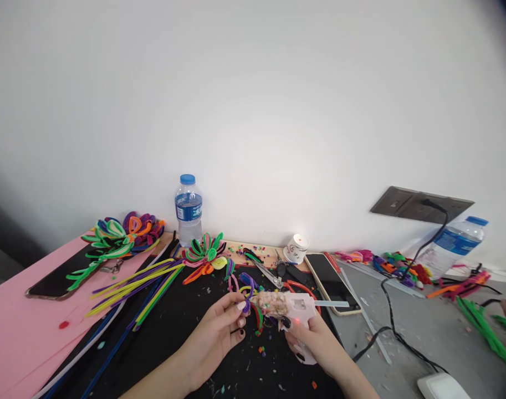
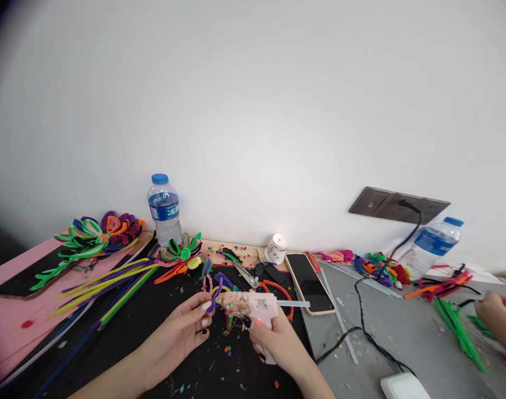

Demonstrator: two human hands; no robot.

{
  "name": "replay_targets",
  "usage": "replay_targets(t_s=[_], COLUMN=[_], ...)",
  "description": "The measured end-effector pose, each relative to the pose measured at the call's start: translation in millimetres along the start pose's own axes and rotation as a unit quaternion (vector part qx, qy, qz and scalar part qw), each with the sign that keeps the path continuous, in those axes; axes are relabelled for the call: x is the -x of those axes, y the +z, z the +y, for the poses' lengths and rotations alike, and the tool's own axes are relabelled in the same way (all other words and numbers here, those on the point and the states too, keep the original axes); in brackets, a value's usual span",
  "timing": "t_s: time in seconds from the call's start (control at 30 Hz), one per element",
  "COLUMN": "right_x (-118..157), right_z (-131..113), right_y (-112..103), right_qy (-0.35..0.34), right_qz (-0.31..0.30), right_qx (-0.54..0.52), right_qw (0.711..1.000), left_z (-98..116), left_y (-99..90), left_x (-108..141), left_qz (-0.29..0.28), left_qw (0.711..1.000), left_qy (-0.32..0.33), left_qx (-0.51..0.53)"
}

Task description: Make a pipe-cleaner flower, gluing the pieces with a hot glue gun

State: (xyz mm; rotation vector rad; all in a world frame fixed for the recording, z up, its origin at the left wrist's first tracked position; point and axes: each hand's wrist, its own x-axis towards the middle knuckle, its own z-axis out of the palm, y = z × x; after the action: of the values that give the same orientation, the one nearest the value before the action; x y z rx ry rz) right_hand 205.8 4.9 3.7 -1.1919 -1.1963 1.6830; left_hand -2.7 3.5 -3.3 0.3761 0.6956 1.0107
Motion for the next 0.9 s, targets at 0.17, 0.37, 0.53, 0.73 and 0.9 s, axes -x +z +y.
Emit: replay_targets(t_s=[0.17,0.37,0.53,0.73,0.9], right_x=[0.7,0.5,-0.6,-2.2,1.2], right_z=[-1.0,0.3,1.2,3.0,-1.6], right_y=[1.3,0.2,-1.2,-1.4,2.4], right_qy=[-0.005,0.001,-0.006,-0.005,-0.011], right_qz=[0.006,0.007,0.004,0.012,0.026], right_qx=[-0.004,-0.009,-0.006,-0.012,-0.027], right_qw=[1.000,1.000,1.000,1.000,0.999], left_z=[-0.6,-1.3,-0.7,-1.8,-2.7], left_y=[-1.4,-1.4,-1.8,-2.8,-4.7], left_x=[0.0,-0.6,-1.6,-0.8,-1.7], left_qz=[-0.003,-0.003,-0.007,-0.002,-0.012], left_qw=[1.000,1.000,1.000,1.000,0.999], left_qy=[0.001,-0.001,-0.003,-0.002,-0.003], left_qx=[0.010,0.022,0.023,0.028,0.033])
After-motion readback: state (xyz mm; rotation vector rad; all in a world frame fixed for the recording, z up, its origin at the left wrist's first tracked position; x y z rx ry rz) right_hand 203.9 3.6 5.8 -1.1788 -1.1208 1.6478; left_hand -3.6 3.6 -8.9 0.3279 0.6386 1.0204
